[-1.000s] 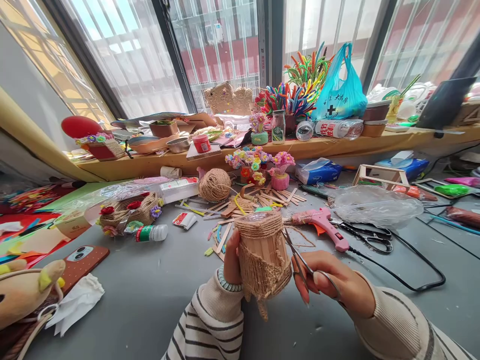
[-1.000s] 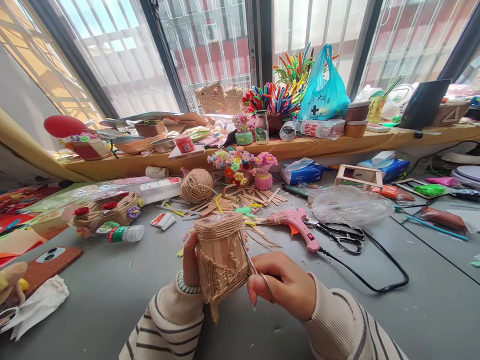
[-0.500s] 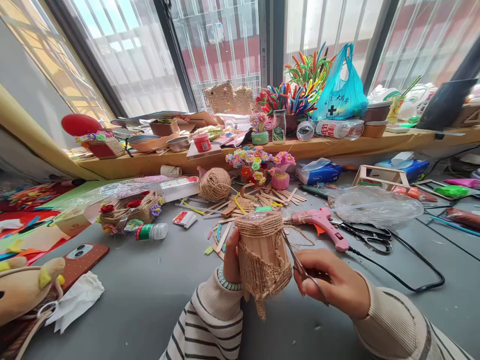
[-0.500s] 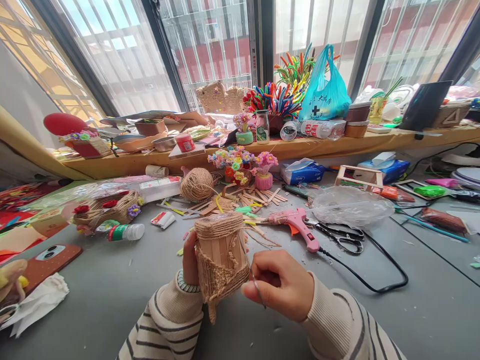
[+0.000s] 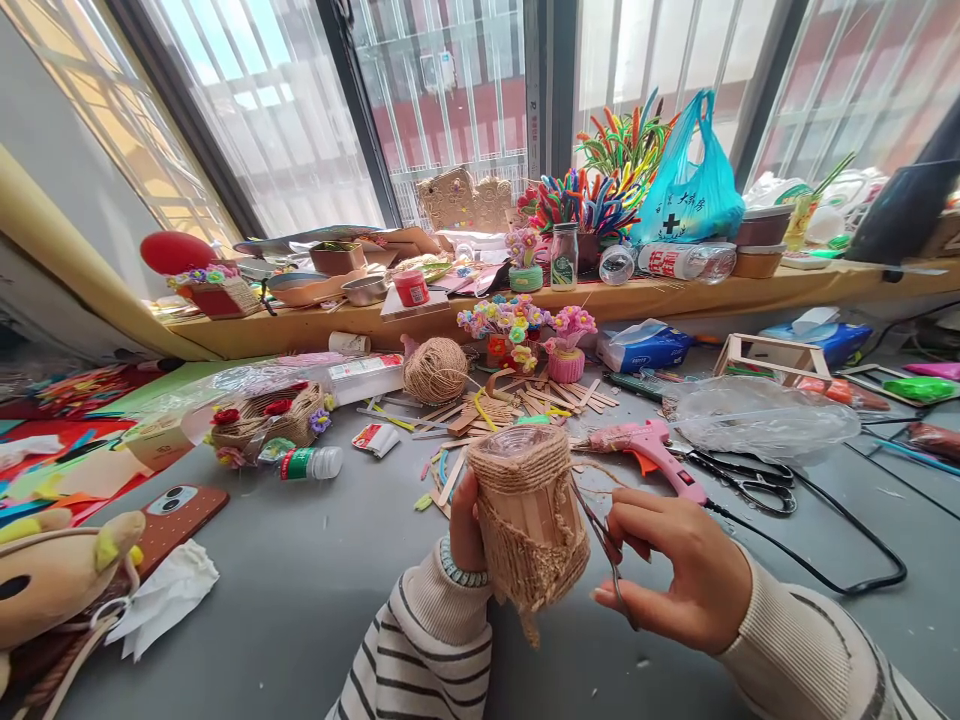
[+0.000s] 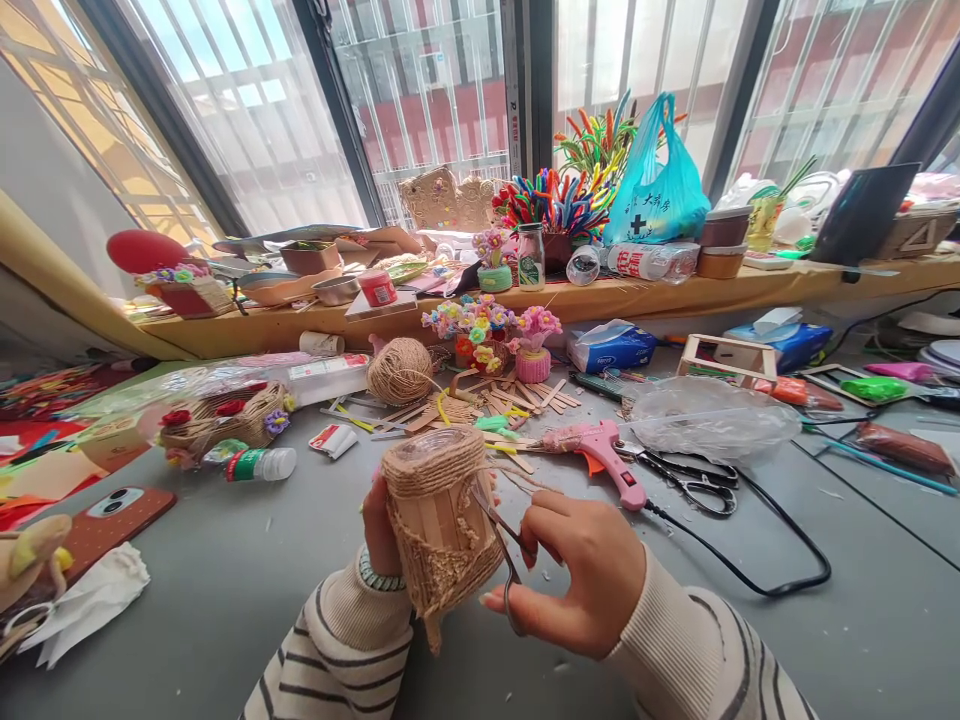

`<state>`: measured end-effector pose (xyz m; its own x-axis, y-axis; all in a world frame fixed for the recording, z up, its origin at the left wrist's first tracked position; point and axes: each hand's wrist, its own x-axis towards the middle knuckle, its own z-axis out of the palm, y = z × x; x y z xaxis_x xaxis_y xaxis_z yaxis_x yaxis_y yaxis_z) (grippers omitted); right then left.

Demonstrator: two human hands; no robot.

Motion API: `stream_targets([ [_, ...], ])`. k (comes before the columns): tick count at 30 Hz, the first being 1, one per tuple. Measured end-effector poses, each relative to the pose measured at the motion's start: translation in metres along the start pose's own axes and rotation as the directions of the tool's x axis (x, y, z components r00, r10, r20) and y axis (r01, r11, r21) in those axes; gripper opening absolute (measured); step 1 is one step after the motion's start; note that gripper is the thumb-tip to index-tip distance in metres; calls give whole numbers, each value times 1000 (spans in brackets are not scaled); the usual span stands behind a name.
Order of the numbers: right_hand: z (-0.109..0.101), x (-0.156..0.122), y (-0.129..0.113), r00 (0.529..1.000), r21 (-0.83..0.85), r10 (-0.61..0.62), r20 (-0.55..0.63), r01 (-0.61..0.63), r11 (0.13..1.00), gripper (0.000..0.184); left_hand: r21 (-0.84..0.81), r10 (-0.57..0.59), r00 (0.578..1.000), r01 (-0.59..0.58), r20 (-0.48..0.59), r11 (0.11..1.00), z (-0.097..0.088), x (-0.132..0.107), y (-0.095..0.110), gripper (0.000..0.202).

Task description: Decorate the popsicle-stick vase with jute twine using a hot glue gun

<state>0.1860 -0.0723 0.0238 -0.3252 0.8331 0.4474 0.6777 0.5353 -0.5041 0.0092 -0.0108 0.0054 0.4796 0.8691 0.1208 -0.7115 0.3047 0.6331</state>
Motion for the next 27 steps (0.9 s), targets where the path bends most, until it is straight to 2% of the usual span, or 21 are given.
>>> stream_targets([
  [5,1,0,1,1000,44,-3,7,2,999,30,-6,-32,999,32,-25,999,-2,-1,0,50],
  [11,-1,2,-2,998,121,51,33,-54,991,30,-32,-5,997,3,-77,999,-10,4,-6,55],
  [18,-2,2,-3,997,153,72,37,-77,985,32,-2,-53,995,53,-86,999,0,-1,2,57],
  [27,-2,3,-1,996,190,73,52,-82,978,31,-2,32,996,-33,-86,999,1,0,-1,49],
])
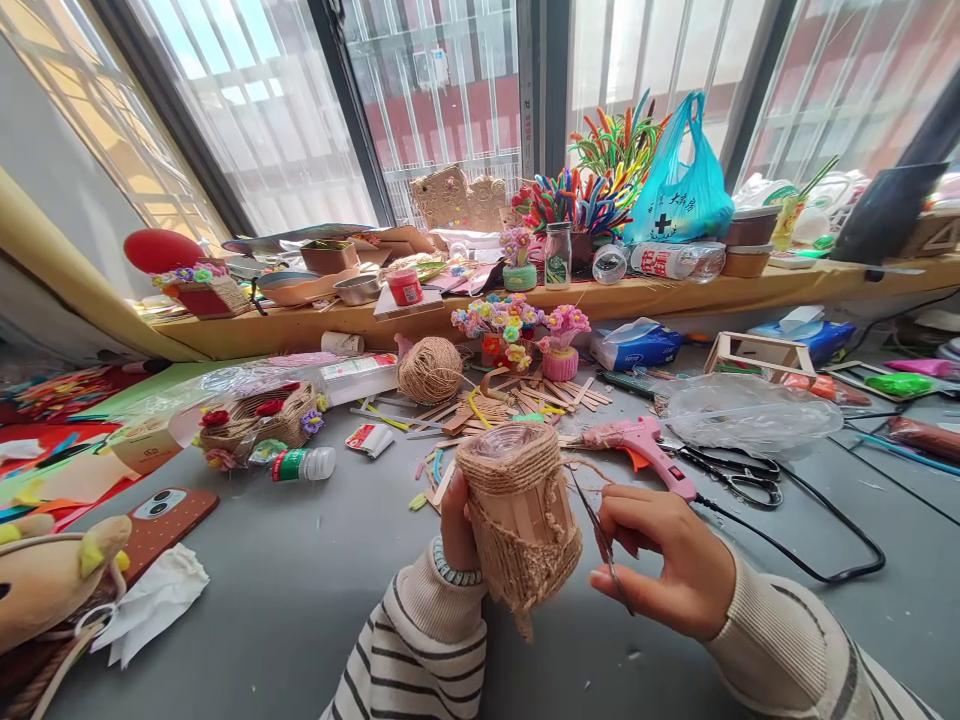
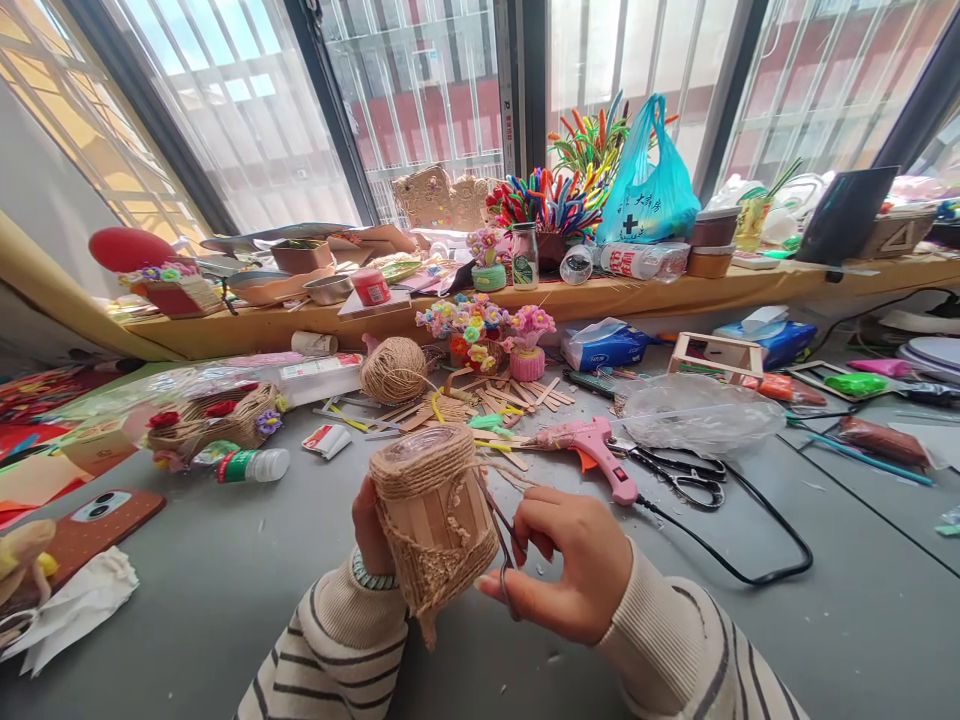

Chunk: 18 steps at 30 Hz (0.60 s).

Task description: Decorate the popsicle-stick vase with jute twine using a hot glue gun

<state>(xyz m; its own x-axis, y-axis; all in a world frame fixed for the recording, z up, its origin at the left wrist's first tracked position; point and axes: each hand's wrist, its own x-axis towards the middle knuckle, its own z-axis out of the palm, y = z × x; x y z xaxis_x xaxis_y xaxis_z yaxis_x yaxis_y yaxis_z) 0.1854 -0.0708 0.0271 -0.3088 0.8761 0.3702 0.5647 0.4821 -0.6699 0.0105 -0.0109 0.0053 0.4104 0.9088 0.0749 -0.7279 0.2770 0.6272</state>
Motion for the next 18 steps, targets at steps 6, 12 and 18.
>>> stream_targets([
  [6,1,0,-1,1000,-20,-20,-8,20,1000,31,2,-49,997,49,58,999,0,-1,3,46],
  [12,3,0,2,995,-143,-75,-64,66,988,28,16,-9,989,7,145,1000,1,0,1,42],
  [18,6,-1,10,988,-183,-113,-109,92,979,26,6,-5,994,5,107,1000,0,-1,0,46],
])
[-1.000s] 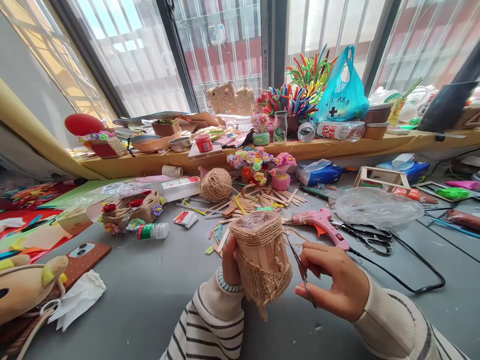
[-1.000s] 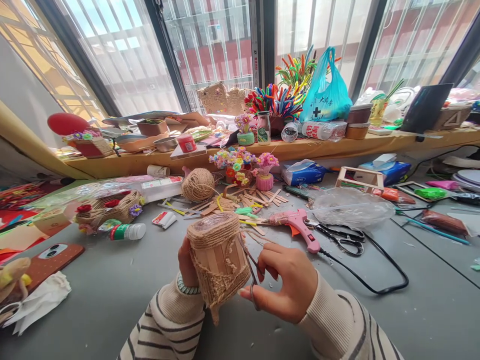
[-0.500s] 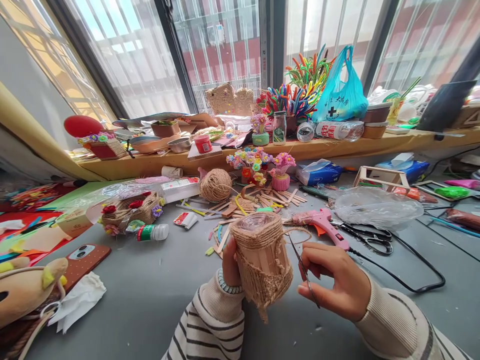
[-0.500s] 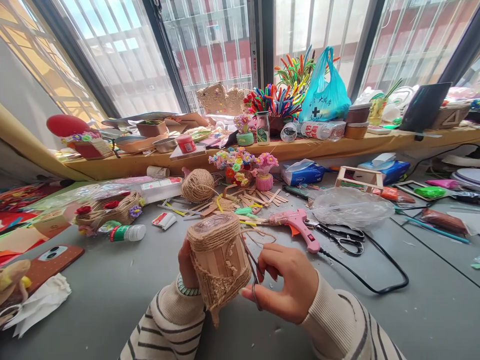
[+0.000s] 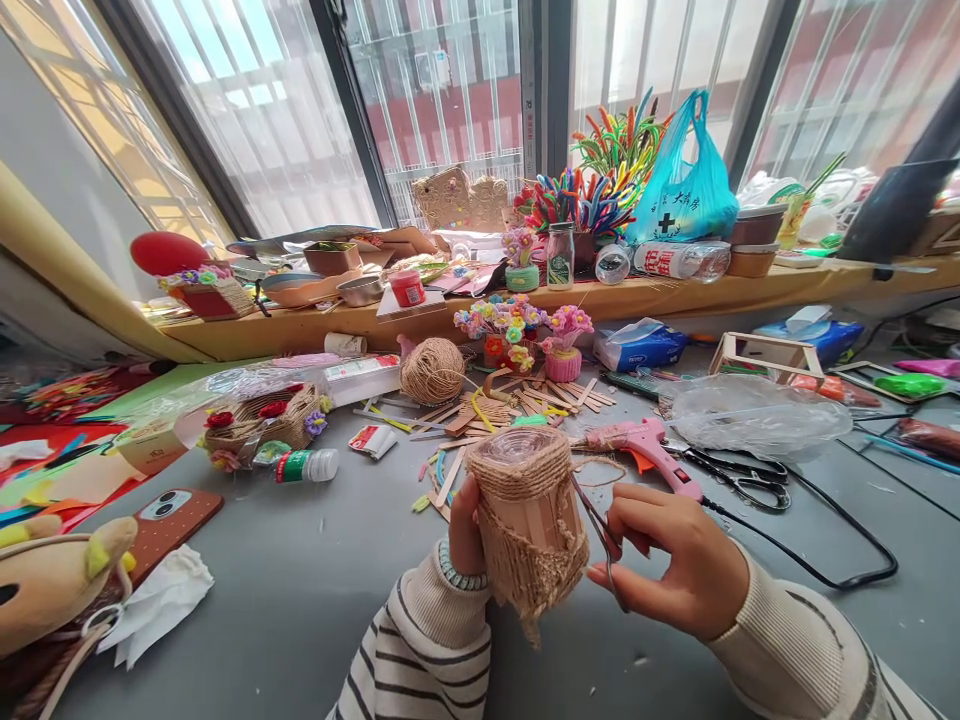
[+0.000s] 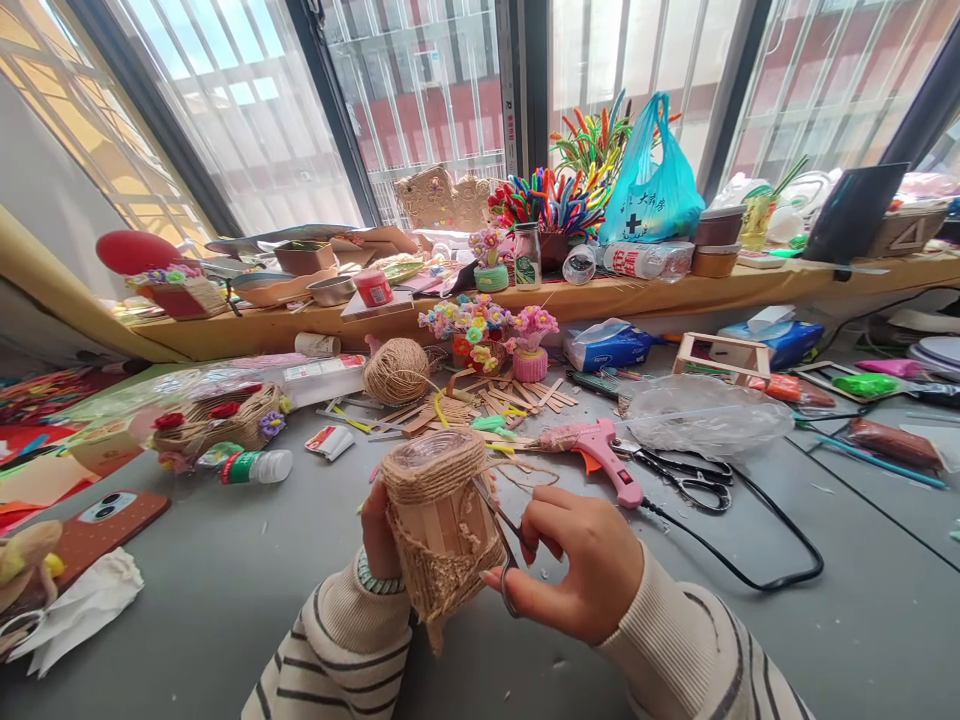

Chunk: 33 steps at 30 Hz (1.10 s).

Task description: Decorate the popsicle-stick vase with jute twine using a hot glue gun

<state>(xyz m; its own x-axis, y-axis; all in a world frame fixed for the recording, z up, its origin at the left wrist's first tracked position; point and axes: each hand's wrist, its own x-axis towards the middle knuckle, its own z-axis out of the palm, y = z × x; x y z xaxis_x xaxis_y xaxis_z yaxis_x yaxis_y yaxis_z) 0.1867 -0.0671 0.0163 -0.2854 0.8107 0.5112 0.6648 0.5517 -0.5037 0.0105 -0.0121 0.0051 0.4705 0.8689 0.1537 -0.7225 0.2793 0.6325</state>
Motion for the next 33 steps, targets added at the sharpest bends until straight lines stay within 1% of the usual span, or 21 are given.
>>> stream_targets([
  [4,1,0,1,1000,6,0,-9,0,1000,26,7,-7,999,8,-37,1000,0,0,-1,46],
  [9,0,2,0,1000,48,-18,-16,19,999,28,35,70,996,-68,-62,997,1,3,0,37],
  [15,0,6,0,999,85,-36,-37,39,996,28,9,10,1000,-10,-22,1000,2,1,1,42],
  [20,-2,6,-2,998,110,-36,-43,40,993,30,13,-7,1000,7,22,1000,1,1,1,44],
  [26,-3,5,-2,1000,98,10,-22,-7,995,37,25,-17,1000,17,-14,1000,0,1,-1,46],
  [29,-2,6,-2,999,83,23,-39,-20,996,41,25,-26,999,26,-22,999,0,1,-1,45],
  [33,-2,8,-4,997,57,15,-74,-11,998,44,18,-57,998,57,-1,998,0,2,0,46],
])
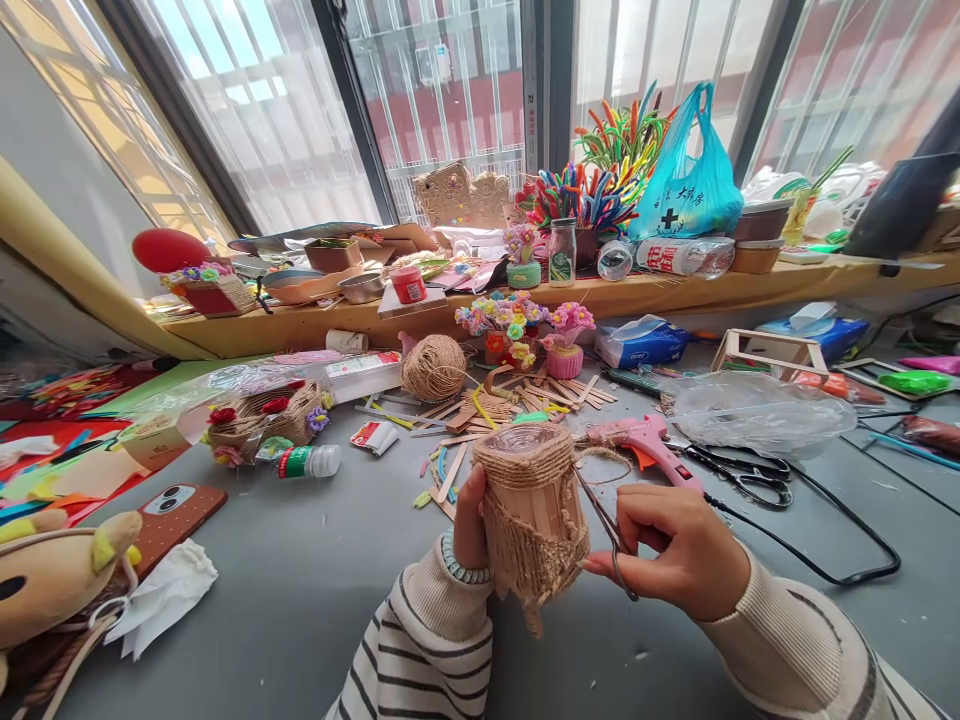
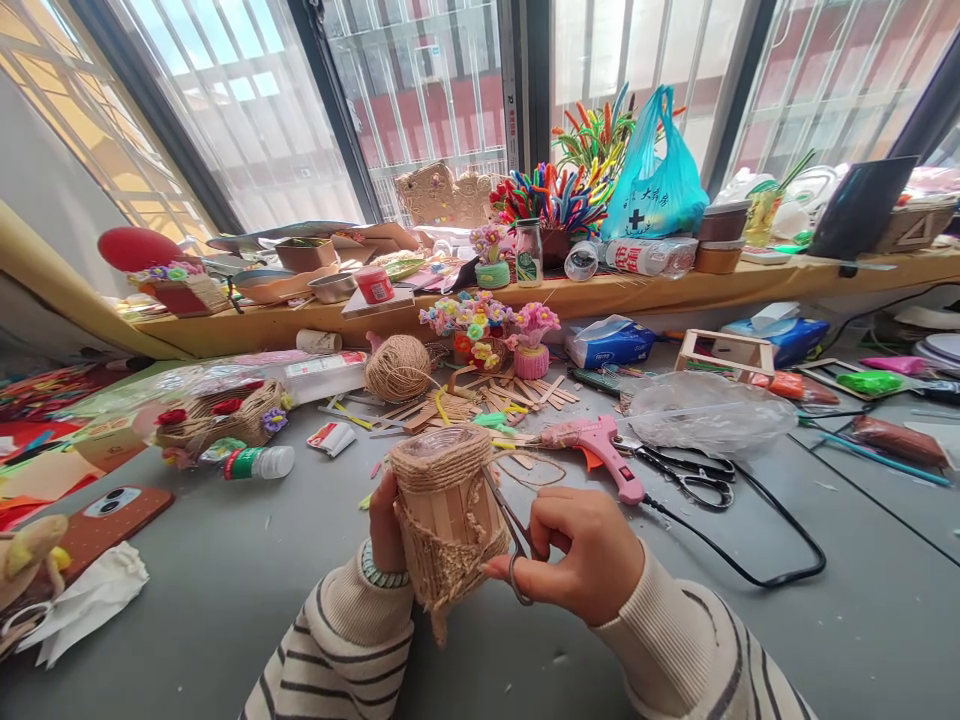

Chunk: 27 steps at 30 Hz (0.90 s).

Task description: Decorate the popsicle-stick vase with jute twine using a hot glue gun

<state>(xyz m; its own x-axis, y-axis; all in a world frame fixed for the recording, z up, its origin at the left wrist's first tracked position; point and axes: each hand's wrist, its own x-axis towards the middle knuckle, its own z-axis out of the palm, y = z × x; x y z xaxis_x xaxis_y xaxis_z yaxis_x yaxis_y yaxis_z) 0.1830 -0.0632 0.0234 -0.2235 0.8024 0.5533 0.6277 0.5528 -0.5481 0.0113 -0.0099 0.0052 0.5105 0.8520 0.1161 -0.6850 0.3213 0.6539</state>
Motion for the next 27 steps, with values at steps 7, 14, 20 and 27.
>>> stream_targets([
  [7,2,3,-1,998,-27,-42,-41,41,999,43,13,45,998,-44,-40,999,1,1,-1,41],
  [14,3,3,1,995,-58,-65,-82,60,997,43,-3,56,996,-56,-68,998,2,2,-2,43],
  [20,2,0,3,1000,-9,-24,-8,24,1000,42,11,13,1000,-13,-17,1000,3,3,-1,42],
  [27,2,-2,3,1000,-70,13,-19,-15,997,43,35,-3,1000,2,30,999,3,4,-3,46],
])
